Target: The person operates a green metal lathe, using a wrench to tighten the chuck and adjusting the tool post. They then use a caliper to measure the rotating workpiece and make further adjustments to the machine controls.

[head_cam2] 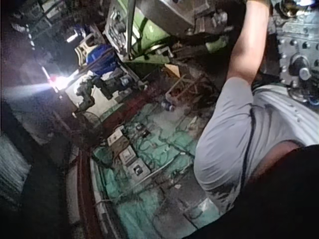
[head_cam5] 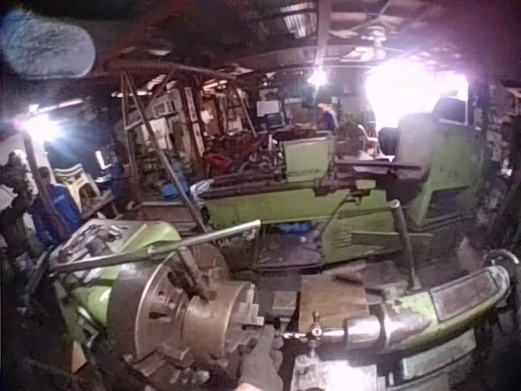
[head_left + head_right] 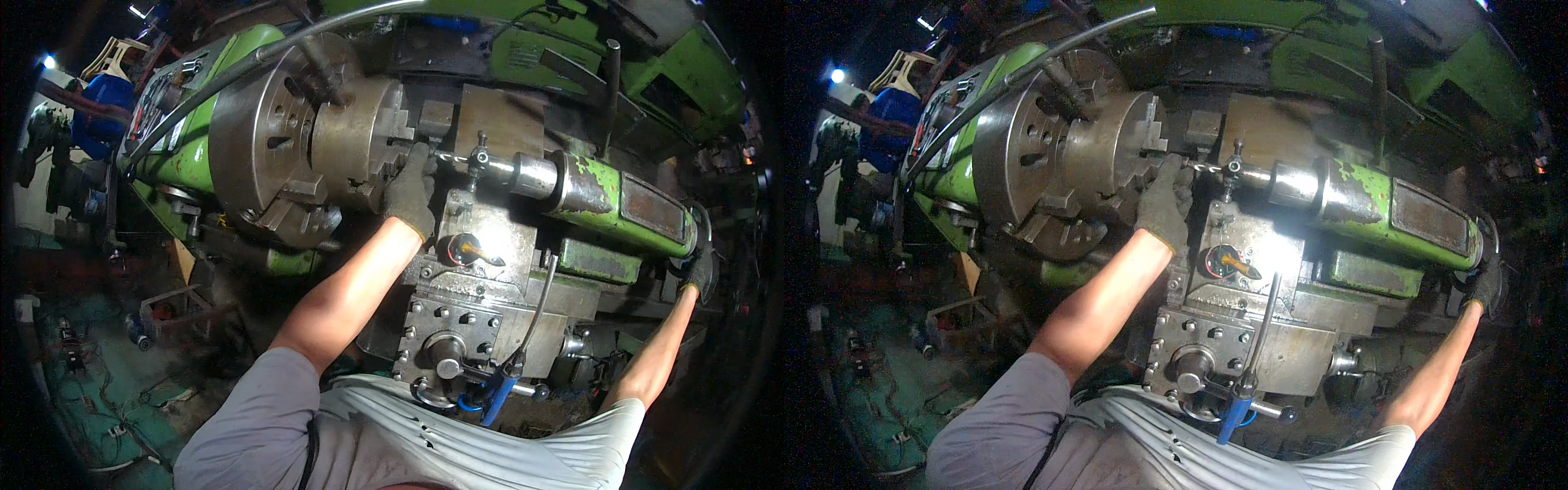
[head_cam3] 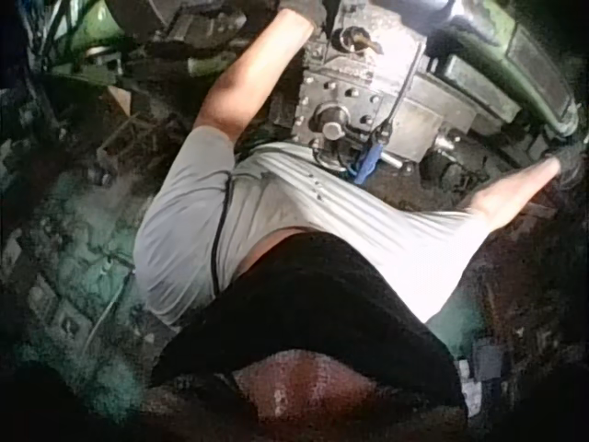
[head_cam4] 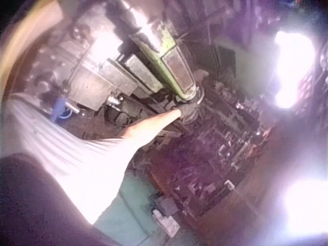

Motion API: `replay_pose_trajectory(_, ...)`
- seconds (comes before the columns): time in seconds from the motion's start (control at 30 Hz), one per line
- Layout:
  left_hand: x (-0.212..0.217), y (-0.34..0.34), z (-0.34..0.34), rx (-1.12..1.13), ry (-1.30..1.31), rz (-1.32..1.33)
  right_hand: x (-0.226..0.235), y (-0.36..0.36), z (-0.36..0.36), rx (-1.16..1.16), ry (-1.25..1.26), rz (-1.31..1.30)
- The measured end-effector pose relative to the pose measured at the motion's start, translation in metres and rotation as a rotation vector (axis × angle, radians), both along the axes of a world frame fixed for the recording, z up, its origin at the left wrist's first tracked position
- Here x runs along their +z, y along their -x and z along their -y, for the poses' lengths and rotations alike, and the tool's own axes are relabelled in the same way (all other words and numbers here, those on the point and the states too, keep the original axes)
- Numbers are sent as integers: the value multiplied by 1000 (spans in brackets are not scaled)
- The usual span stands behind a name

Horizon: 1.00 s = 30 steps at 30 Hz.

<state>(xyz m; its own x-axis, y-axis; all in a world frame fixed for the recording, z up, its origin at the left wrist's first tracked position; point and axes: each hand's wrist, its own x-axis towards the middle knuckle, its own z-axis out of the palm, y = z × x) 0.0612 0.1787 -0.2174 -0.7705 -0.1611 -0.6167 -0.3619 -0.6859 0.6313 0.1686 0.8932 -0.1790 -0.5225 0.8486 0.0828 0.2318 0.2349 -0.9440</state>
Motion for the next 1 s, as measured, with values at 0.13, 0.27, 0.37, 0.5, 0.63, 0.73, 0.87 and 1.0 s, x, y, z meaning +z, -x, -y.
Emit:
replay_pose_trajectory(0.13, -27, 3, 7, 3, -179, -54, -14, -5, -43, 0, -250, 222)
replay_pose_trajectory(0.27, -14, 3, 2, 21, -50, -52, -36, 5, -52, 8, -206, 52)
replay_pose_trajectory(0.37, -14, -4, 2, 31, 33, -79, -42, 9, -52, 19, -191, 68)
replay_pose_trajectory(0.5, -15, 11, -5, -32, -14, -64, -27, -20, -68, 24, -225, 15)
replay_pose_trajectory(0.63, -29, -3, 7, 29, -77, -61, 6, 8, 27, 152, 154, 53)
replay_pose_trajectory(0.73, -22, 1, 6, 37, -92, -95, 46, 8, 80, 568, 83, -4)
replay_pose_trajectory(0.87, -31, 3, 4, 9, -115, -124, -16, 8, -8, 143, -39, 102)
replay_pose_trajectory(1.0, -7, 3, -6, -21, -7, -16, -33, -23, -80, 20, -89, 24)
